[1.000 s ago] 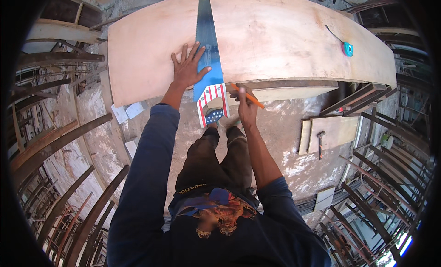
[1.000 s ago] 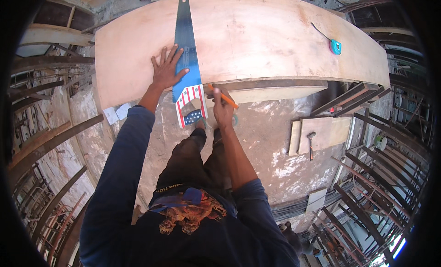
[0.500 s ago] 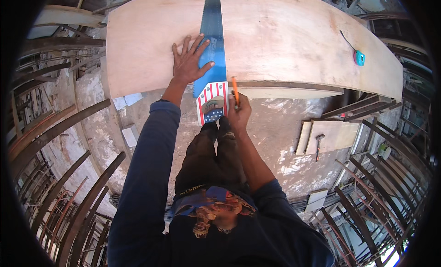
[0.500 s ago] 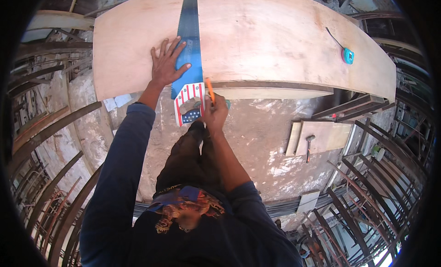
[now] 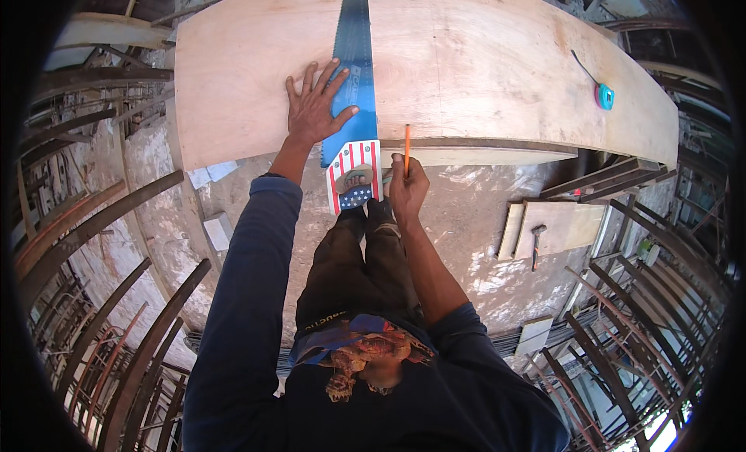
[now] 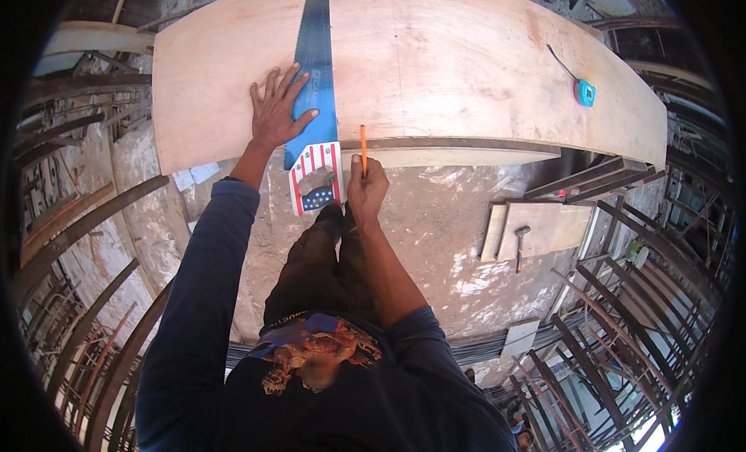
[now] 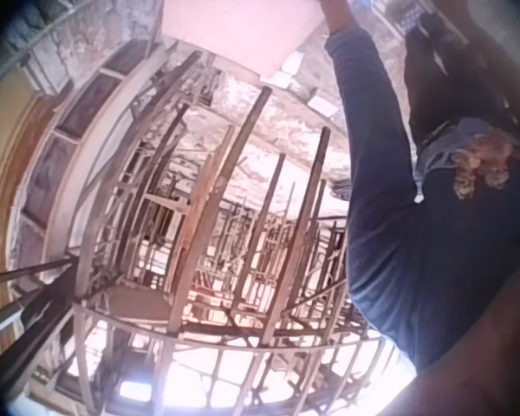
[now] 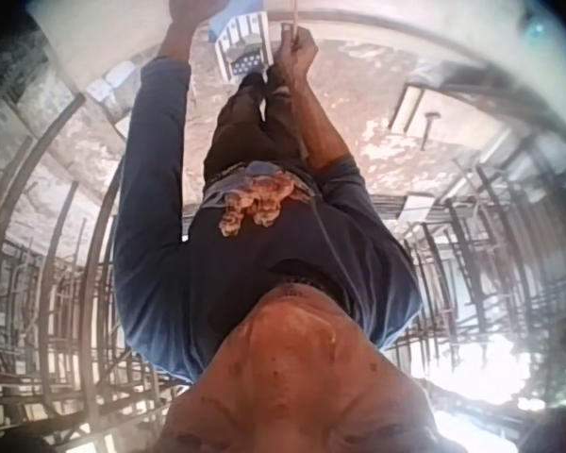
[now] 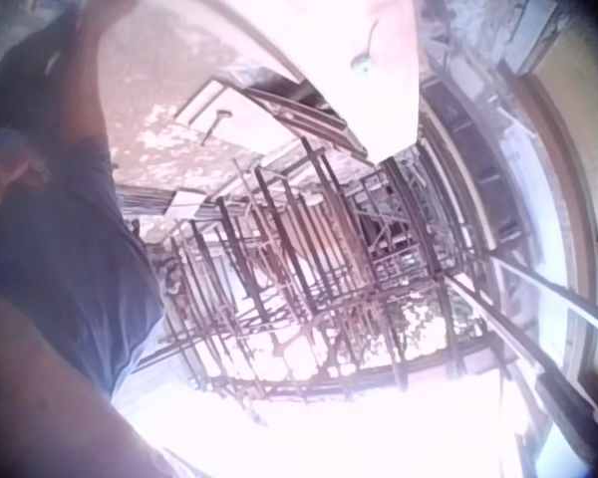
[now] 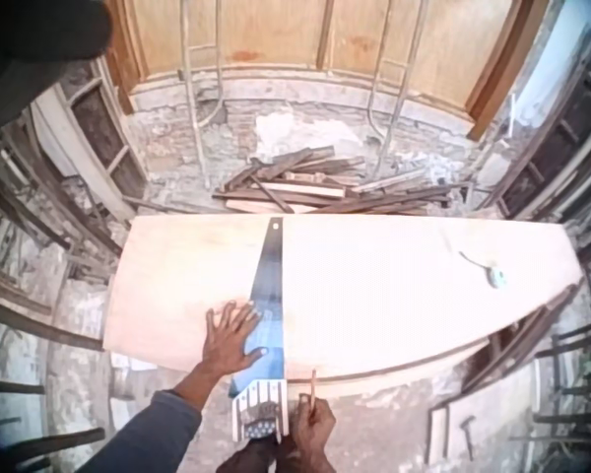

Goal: The person marks a line on a large piece of plywood using a saw and a pencil, then saws through the wood while it is supported on a workbench.

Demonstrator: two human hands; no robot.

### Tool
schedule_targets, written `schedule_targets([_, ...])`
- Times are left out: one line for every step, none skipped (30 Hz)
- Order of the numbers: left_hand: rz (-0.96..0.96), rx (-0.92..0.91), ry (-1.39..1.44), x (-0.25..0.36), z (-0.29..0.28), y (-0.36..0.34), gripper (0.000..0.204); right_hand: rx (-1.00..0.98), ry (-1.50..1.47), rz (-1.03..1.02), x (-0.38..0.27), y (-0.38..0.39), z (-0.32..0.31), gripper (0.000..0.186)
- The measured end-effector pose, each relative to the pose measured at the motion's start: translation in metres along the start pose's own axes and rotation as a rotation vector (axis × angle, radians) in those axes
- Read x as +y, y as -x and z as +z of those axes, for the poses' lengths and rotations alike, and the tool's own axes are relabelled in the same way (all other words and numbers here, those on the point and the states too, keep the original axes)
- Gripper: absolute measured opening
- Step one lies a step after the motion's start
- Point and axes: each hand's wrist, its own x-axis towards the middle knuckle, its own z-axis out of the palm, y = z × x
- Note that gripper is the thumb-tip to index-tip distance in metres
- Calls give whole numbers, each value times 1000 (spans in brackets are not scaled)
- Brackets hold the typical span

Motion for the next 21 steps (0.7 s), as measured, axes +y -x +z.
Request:
schedule_targets([-3, 0, 1, 0, 0, 0, 81, -12, -32, 59, -6, 0, 2, 29])
schedule_targets([-6, 1, 2, -1, 0, 1, 82, -15, -30, 59, -12, 1, 2, 29])
schedule_targets([-9, 0, 2, -1, 0, 2, 82, -95, 141, 18, -18, 3, 2, 32])
schedule_targets([-11, -7, 1, -1, -1, 1, 81, -172, 311, -25, -20, 4, 1, 35])
schedule_targets([-12, -14, -1, -1, -2, 1, 81, -173, 312, -27, -21, 6, 1, 35])
schedule_targets([-15, -12, -1, -2, -2, 0, 81, -237, 270, 2, -22, 8, -1, 39])
schedule_targets([1, 13, 24, -1, -2, 1, 81, -300, 229, 35, -21, 11, -2, 43])
schedule_targets([16, 38, 48, 0, -2, 1, 80, -301, 230, 36, -17, 12, -1, 43])
schedule_targets([16, 37, 49, 0, -2, 1, 80, -293, 110, 46, -12, 12, 1, 44])
schedule_targets([17, 47, 51, 0, -1, 1, 80, -286, -10, 55, -10, 13, 3, 46])
schedule_targets([19, 57, 53, 0, 0, 1, 80, -287, -10, 56, -8, 14, 5, 46])
schedule_targets([19, 56, 53, -1, 0, 2, 80, -279, -21, 52, -6, 15, 6, 46])
schedule_targets([9, 42, 48, -1, 1, 2, 80, -273, -32, 47, -9, 15, 7, 46])
schedule_targets([1, 29, 42, -2, 1, 2, 81, -274, -32, 48, -11, 15, 7, 46])
schedule_targets([-1, 28, 42, -2, 1, 2, 81, -296, -23, 94, -14, 16, 6, 46])
schedule_targets([0, 26, 42, -2, 1, 2, 81, -316, -15, 139, -17, 15, 5, 45])
schedule_targets([1, 24, 42, -2, 1, 1, 81, -315, -16, 139, -16, 15, 5, 45])
schedule_targets([2, 23, 42, -2, 1, 1, 81, -314, -1, 129, -15, 15, 5, 45])
schedule_targets([2, 20, 37, -2, 1, 1, 81, -311, 15, 119, -14, 16, 5, 46])
schedule_targets([3, 17, 32, -2, 1, 1, 82, -310, 15, 120, -12, 16, 6, 46])
schedule_targets([4, 16, 33, -1, 1, 1, 82, -308, -12, 128, -11, 17, 6, 46])
